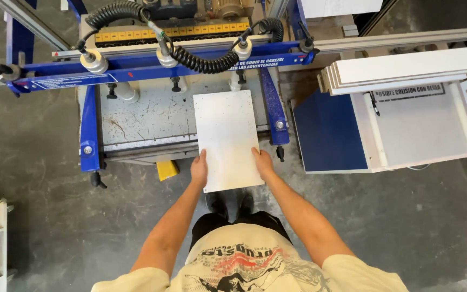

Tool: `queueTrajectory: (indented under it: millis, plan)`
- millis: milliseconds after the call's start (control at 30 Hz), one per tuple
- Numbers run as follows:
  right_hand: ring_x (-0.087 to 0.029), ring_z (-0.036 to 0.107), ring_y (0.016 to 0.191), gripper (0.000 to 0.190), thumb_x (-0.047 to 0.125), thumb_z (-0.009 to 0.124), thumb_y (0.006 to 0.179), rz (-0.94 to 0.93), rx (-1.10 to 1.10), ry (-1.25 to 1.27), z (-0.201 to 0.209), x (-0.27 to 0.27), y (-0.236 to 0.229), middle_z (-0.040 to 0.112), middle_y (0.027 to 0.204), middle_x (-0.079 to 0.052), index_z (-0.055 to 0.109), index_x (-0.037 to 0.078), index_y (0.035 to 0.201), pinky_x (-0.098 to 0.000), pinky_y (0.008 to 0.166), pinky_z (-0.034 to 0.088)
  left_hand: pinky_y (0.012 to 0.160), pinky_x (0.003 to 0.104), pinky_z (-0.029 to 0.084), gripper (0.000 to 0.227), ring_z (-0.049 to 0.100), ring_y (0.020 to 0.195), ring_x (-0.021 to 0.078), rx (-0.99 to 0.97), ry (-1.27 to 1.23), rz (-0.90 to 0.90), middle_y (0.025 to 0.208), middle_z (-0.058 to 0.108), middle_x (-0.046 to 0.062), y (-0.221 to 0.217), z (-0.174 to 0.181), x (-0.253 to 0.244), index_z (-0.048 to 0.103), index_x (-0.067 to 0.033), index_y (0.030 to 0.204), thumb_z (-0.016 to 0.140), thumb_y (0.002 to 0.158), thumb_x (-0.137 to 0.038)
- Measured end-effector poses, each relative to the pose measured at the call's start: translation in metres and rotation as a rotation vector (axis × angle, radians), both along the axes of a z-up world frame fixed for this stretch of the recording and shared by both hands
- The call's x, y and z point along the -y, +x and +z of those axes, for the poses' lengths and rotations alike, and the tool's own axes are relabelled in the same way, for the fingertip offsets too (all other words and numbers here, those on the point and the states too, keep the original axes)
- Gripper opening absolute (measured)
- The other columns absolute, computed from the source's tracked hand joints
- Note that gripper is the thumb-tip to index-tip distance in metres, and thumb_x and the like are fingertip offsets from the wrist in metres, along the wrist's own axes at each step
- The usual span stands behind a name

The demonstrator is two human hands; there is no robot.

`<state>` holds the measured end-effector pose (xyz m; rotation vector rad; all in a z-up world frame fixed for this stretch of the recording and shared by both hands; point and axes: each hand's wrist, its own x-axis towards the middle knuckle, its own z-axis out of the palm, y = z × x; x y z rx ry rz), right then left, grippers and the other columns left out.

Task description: Drilling holes into white melamine panels using a multi-spindle drilling machine in a workshop.

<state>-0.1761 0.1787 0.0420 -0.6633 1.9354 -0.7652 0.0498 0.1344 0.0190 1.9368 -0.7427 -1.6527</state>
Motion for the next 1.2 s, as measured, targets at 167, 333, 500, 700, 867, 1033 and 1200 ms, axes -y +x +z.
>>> queueTrajectory:
  millis: [167, 333, 500, 700, 867, 1033, 1200]
  plan:
    - [-0.046, 0.057, 0.128, 0.063, 0.047, 0.057, 0.101, 0.028, -0.019, -0.004, 0.017, -0.06, 0.013, 0.065, 0.128, -0.033, 0.066, -0.009, 0.127, -0.055, 0.106, 0.047, 0.12, 0.046, 0.037, 0.079, 0.05, 0.14, 0.0346, -0.005, -0.064, 0.115, 0.14, 0.06, 0.025, 0.005, 0.019, -0.074, 0.061, 0.0049, 0.136, 0.05, 0.102, -0.066]
    - [-0.049, 0.06, 0.123, 0.057, 0.04, 0.06, 0.102, 0.168, 0.064, -0.108, 0.014, -0.115, 0.003, 0.066, 0.123, -0.036, 0.064, -0.012, 0.126, -0.0556, 0.101, 0.048, 0.116, 0.046, 0.04, 0.067, 0.055, 0.134, 0.0358, 0.004, -0.176, 0.33, 0.13, 0.066, 0.025, 0.013, 0.0, -0.168, 0.068, 0.0048, 0.127, 0.057, 0.103, -0.057]
    - [-0.035, 0.066, 0.105, 0.045, 0.038, 0.071, 0.097, 0.609, 0.157, -0.161, -0.001, -0.153, -0.014, 0.07, 0.106, -0.025, 0.064, 0.001, 0.121, -0.0483, 0.089, 0.052, 0.091, 0.04, 0.053, 0.037, 0.065, 0.093, 0.0208, 0.163, -0.247, 0.497, 0.094, 0.073, 0.01, 0.022, -0.05, -0.285, 0.071, -0.0079, 0.102, 0.076, 0.096, -0.044]
    - [-0.034, 0.069, 0.116, 0.073, 0.06, 0.078, 0.084, 1.004, 0.058, 0.275, -0.024, -0.2, -0.003, 0.074, 0.112, -0.024, 0.075, -0.005, 0.116, -0.0453, 0.089, 0.056, 0.095, 0.049, 0.056, 0.085, 0.066, 0.118, 0.0381, 0.242, 0.29, 0.544, 0.12, 0.069, 0.027, -0.006, -0.058, -0.401, 0.067, 0.0109, 0.124, 0.082, 0.081, -0.061]
    - [-0.035, 0.065, 0.123, 0.083, 0.054, 0.09, 0.072, 1.167, -0.024, 0.412, 0.001, -0.258, 0.024, 0.071, 0.122, -0.025, 0.071, -0.008, 0.124, -0.0445, 0.097, 0.055, 0.095, 0.051, 0.056, 0.094, 0.064, 0.121, 0.04, 0.151, 0.372, 0.666, 0.125, 0.068, 0.027, -0.031, -0.131, -0.506, 0.066, 0.0097, 0.13, 0.083, 0.077, -0.066]
    - [-0.042, 0.063, 0.123, 0.08, 0.037, 0.091, 0.076, 1.228, 0.032, 0.363, -0.029, -0.318, 0.059, 0.067, 0.124, -0.03, 0.061, -0.015, 0.129, -0.0497, 0.097, 0.055, 0.128, 0.053, 0.009, 0.108, 0.014, 0.156, 0.0419, 0.811, 0.229, 0.223, 0.169, 0.014, 0.026, -0.009, -0.005, -0.533, 0.024, 0.004, 0.161, 0.065, 0.088, -0.066]
    - [-0.043, 0.065, 0.119, 0.064, 0.033, 0.085, 0.083, 1.457, -0.091, 0.152, 0.018, -0.371, 0.11, 0.069, 0.117, -0.029, 0.062, -0.011, 0.123, -0.0521, 0.093, 0.057, 0.123, 0.065, 0.018, 0.079, 0.016, 0.155, 0.0447, 0.574, -0.175, -0.143, 0.169, 0.017, 0.024, 0.024, -0.041, -0.561, 0.017, -0.0036, 0.164, 0.024, 0.109, -0.06]
